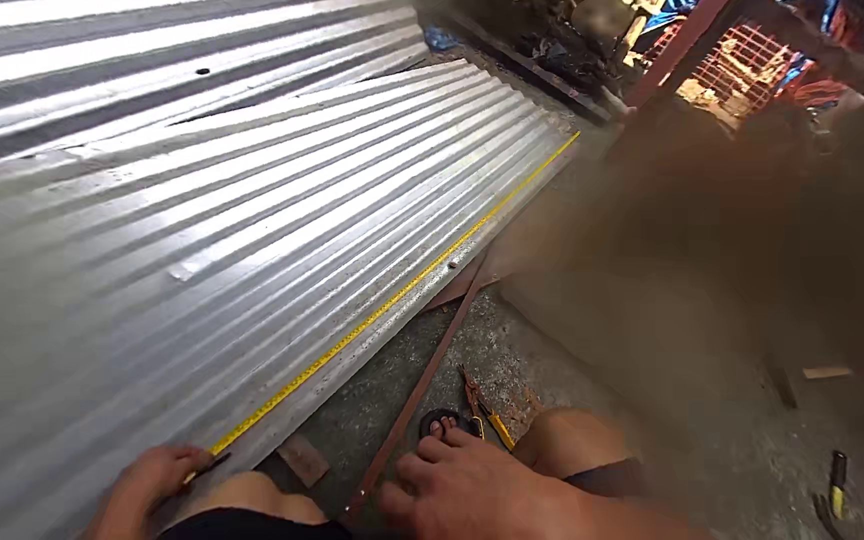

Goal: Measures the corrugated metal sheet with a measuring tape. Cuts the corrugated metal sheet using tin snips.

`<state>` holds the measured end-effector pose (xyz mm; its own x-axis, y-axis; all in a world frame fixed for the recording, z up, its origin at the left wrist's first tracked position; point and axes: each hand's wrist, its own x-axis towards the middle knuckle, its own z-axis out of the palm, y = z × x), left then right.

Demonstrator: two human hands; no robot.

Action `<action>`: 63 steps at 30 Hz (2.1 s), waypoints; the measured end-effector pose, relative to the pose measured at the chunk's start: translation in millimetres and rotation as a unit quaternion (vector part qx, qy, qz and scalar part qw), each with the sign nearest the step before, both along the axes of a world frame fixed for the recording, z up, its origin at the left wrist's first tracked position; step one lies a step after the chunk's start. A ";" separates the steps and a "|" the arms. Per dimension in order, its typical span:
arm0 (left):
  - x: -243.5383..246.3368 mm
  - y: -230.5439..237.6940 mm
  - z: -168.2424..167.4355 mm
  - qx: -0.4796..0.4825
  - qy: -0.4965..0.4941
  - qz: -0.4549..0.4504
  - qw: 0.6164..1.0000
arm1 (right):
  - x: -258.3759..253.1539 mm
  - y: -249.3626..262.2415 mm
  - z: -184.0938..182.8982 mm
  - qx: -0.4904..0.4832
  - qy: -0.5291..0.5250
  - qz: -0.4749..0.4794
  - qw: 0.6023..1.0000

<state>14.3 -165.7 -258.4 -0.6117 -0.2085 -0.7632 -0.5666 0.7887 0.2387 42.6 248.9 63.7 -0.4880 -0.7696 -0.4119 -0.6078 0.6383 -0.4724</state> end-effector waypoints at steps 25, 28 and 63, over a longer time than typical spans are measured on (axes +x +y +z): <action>-13.0 3.6 17.4 -0.008 -0.041 0.035 0.999 | 57.0 172.5 -340.8 0.141 -0.215 -0.511 0.821; -11.9 -0.2 6.5 -0.009 -0.027 0.049 0.998 | 75.9 149.1 -337.5 0.099 -0.218 -0.577 0.781; -1.5 -16.7 -12.5 -0.021 -0.054 0.065 0.996 | 41.6 147.5 -350.9 -0.037 -0.246 -0.617 0.747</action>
<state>12.8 -182.4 -270.9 -0.4923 -0.3143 -0.8117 -0.6850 0.7152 0.1385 84.1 396.4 -287.2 -0.6478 0.1105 -0.7537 0.6801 0.5297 -0.5069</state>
